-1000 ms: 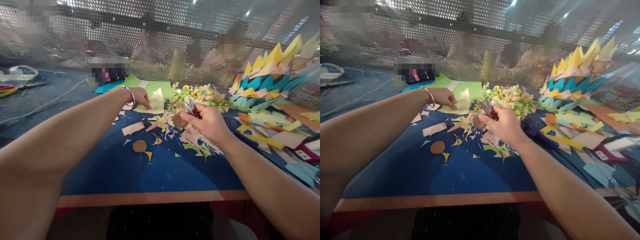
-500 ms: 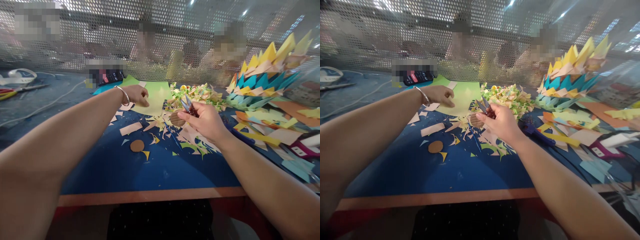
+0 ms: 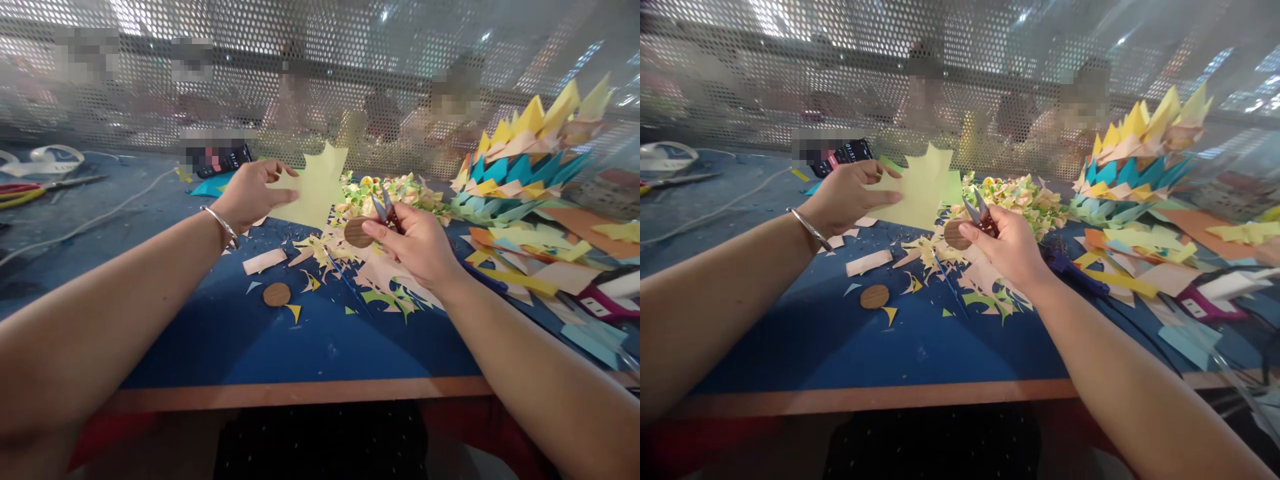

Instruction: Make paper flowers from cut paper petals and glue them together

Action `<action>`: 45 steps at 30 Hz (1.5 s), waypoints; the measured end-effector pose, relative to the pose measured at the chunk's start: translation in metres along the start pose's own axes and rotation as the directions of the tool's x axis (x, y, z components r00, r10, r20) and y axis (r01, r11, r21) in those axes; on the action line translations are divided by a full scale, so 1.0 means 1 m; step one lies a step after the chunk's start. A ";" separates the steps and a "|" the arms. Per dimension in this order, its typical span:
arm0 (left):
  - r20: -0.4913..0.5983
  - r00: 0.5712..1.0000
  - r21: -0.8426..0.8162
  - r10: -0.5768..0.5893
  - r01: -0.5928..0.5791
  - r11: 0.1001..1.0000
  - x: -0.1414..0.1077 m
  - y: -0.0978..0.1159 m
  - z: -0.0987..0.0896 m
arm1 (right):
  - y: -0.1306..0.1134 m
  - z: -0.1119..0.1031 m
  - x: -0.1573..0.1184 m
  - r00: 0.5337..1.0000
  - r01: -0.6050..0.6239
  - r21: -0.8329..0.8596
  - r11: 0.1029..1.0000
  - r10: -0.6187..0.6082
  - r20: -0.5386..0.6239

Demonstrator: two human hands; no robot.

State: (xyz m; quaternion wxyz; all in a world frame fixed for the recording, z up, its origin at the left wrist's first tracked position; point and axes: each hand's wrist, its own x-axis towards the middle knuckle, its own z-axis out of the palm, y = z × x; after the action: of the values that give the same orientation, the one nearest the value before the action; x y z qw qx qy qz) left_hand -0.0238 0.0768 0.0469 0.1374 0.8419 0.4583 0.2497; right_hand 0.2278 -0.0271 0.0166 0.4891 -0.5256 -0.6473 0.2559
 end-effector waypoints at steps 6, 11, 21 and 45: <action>-0.230 0.965 0.122 0.124 -0.098 0.988 -0.013 0.011 -0.007 | -0.001 -0.003 0.000 0.999 0.034 -0.027 0.999 -0.034 -0.001; -0.088 0.933 0.330 0.348 -0.303 0.894 -0.017 0.020 -0.005 | -0.003 -0.001 -0.001 0.999 0.048 -0.022 0.999 -0.048 -0.018; -0.015 0.922 0.495 0.386 -0.328 0.805 -0.019 0.031 -0.007 | -0.001 -0.002 -0.003 0.973 0.163 0.050 0.985 -0.152 -0.176; -0.428 0.898 -0.632 -0.100 -0.218 0.743 -0.029 0.053 0.006 | -0.006 0.010 -0.005 0.994 0.072 0.348 0.935 -0.038 -0.105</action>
State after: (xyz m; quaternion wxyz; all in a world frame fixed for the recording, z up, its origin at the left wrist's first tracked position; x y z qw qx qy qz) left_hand 0.0035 0.0238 0.0571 0.3144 0.6733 0.3297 0.5824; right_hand 0.2158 -0.0316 0.0163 0.6125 -0.4234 -0.5815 0.3278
